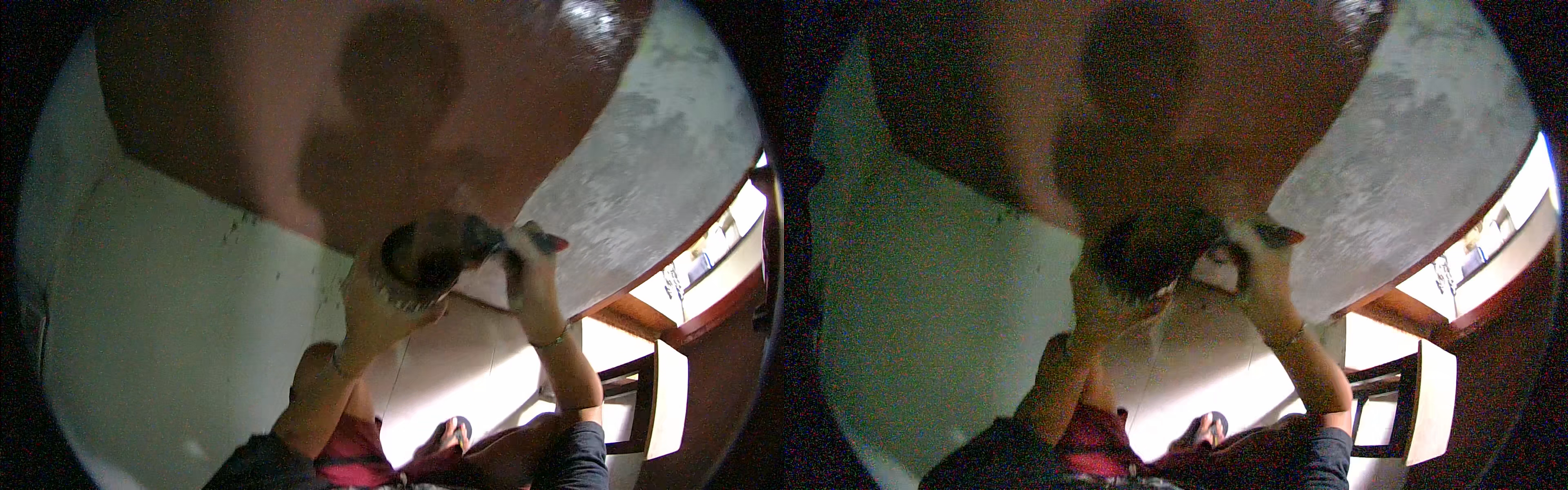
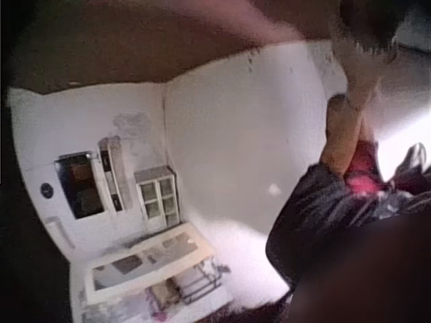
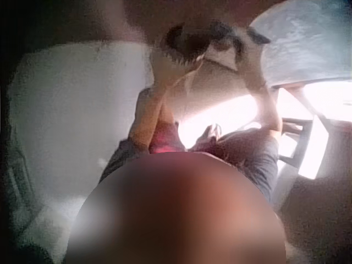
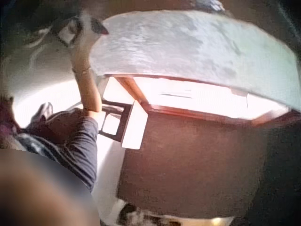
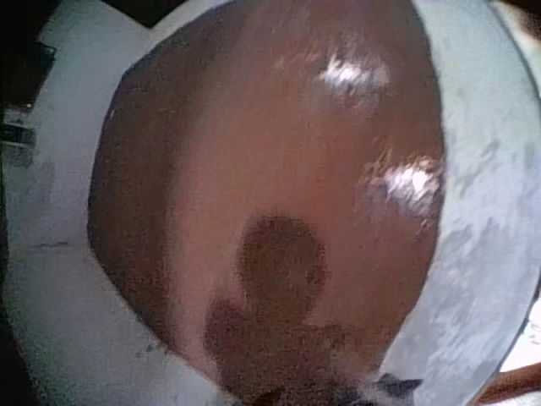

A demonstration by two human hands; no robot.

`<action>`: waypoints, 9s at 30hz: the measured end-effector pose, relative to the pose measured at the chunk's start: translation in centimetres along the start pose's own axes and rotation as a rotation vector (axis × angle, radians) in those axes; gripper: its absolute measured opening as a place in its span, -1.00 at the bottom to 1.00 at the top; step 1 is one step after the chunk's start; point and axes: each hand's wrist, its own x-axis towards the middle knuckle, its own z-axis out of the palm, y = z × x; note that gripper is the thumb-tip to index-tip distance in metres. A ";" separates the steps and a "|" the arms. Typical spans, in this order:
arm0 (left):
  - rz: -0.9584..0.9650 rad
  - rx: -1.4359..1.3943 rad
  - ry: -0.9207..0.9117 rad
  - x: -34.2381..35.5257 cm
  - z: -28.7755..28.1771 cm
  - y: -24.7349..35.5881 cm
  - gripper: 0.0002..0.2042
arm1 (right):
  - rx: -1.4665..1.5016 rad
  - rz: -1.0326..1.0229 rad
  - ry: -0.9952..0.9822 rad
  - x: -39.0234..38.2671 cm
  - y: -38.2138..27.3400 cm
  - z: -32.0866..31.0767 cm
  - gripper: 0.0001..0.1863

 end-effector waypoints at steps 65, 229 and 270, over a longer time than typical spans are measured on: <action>0.002 -0.176 -0.168 -1.2 -7.3 -3.4 -0.03 | 0.632 -0.166 0.688 6.9 42.0 -14.6 -0.69; 0.110 0.144 -0.212 -1.5 -7.6 -1.6 0.13 | 0.491 -0.261 0.767 5.1 38.0 -10.5 -0.66; 0.076 0.091 -0.060 -2.4 -10.5 -1.4 0.07 | 0.605 -0.368 0.797 10.1 40.2 -5.5 -0.72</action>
